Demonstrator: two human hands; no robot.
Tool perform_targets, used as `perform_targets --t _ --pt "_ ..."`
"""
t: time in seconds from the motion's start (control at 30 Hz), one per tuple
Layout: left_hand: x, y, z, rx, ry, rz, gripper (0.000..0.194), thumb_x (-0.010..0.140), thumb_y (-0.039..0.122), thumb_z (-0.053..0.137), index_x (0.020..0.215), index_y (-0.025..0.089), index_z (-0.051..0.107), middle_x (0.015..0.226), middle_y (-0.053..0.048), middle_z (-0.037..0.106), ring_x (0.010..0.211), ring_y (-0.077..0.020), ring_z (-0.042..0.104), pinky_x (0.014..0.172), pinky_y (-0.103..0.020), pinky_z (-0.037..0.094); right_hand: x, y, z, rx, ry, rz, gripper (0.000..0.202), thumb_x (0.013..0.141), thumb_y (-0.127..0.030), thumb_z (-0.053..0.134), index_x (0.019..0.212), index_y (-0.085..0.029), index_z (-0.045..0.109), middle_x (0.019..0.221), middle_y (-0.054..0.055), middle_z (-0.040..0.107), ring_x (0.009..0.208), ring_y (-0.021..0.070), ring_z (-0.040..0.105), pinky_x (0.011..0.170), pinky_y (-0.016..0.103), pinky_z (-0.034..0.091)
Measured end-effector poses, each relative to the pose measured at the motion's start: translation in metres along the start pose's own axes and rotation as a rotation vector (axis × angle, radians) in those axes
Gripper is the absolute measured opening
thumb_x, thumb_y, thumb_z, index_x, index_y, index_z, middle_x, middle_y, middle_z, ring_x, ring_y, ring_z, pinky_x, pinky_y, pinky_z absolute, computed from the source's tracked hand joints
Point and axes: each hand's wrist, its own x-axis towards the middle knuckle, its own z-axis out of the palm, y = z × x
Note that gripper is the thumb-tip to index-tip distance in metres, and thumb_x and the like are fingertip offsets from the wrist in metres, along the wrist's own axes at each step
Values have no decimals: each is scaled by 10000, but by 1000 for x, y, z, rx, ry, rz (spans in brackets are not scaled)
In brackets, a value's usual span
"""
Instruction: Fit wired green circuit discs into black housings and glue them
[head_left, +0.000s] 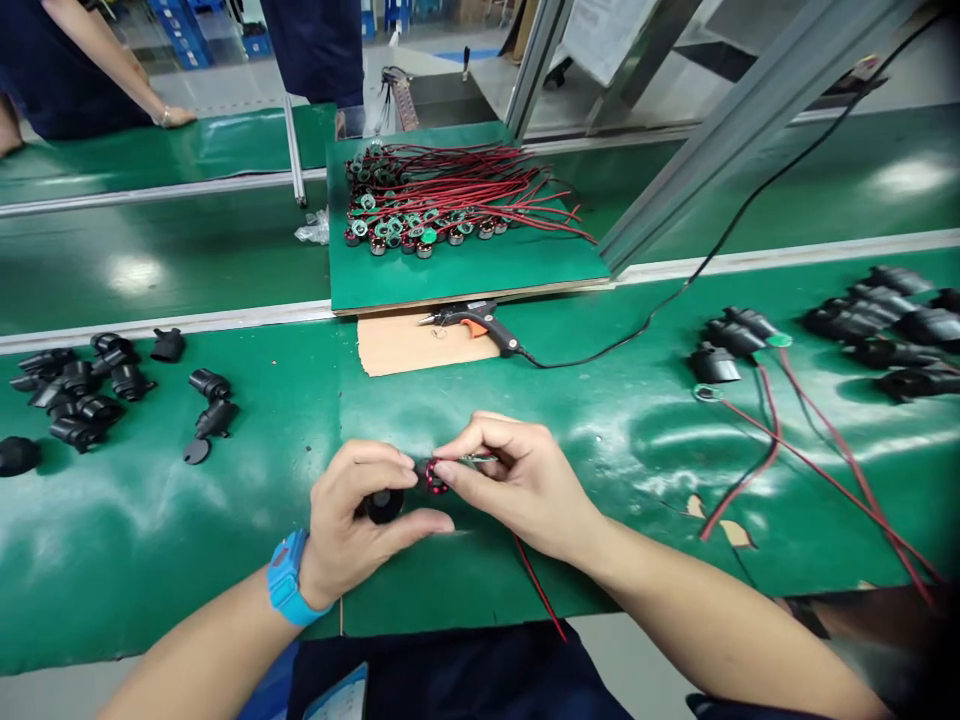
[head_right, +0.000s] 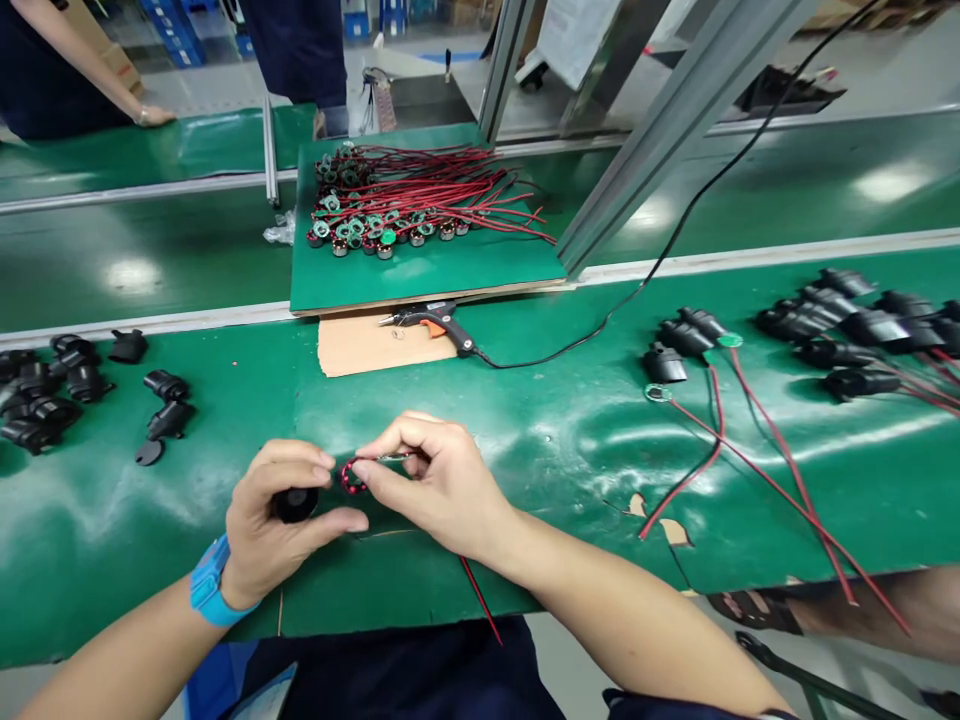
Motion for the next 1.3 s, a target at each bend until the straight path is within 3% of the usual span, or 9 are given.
perform_targets --t 0.2,0.4,0.67,0.77,0.87,0.97,1.3 --pt "7 6 -2 -34 -86 -22 180 781 281 854 851 213 703 913 -26 692 813 -139 678 729 -250 570 -1 3 5 -37 1 -70 128 840 -309 754 848 -182 766 680 -12 576 525 81 465 449 228 345" --pt "5 5 -4 -169 -110 -193 132 837 253 805 844 214 680 990 -28 714 904 -139 669 826 -249 542 -3 4 7 -143 96 -312 63 833 -212 762 877 -167 767 643 -14 610 520 76 499 465 211 402" --pt "11 2 -5 -438 -119 -432 193 774 161 847 825 207 666 878 -13 691 811 -128 651 769 -233 538 -5 9 15 -224 153 -532 79 830 -162 747 904 -188 740 689 13 695 537 98 575 467 220 450" --pt "12 -1 -4 -421 -118 -431 187 757 222 871 823 207 697 894 -24 711 838 -144 669 803 -255 552 -3 9 14 -203 139 -467 75 821 -173 760 895 -187 755 649 -3 655 520 91 542 463 218 430" --pt "12 -2 -5 -366 -107 -364 352 696 323 911 988 232 738 1050 -62 736 909 -187 692 805 -293 580 0 5 9 -120 113 -262 41 823 -232 767 853 -204 771 623 -22 606 498 81 486 445 218 387" --pt "10 -2 -7 -250 -78 -274 385 730 272 891 1081 257 735 1083 -63 739 952 -199 696 810 -304 590 2 2 7 -41 103 -116 80 827 -281 752 815 -205 772 639 -13 610 496 80 459 420 216 331" --pt "15 0 -11 -31 -148 -66 241 822 222 816 1054 250 759 1025 -46 775 923 -172 736 836 -291 619 1 4 11 29 76 -44 99 808 -293 753 800 -198 777 643 -10 590 506 79 433 427 214 317"
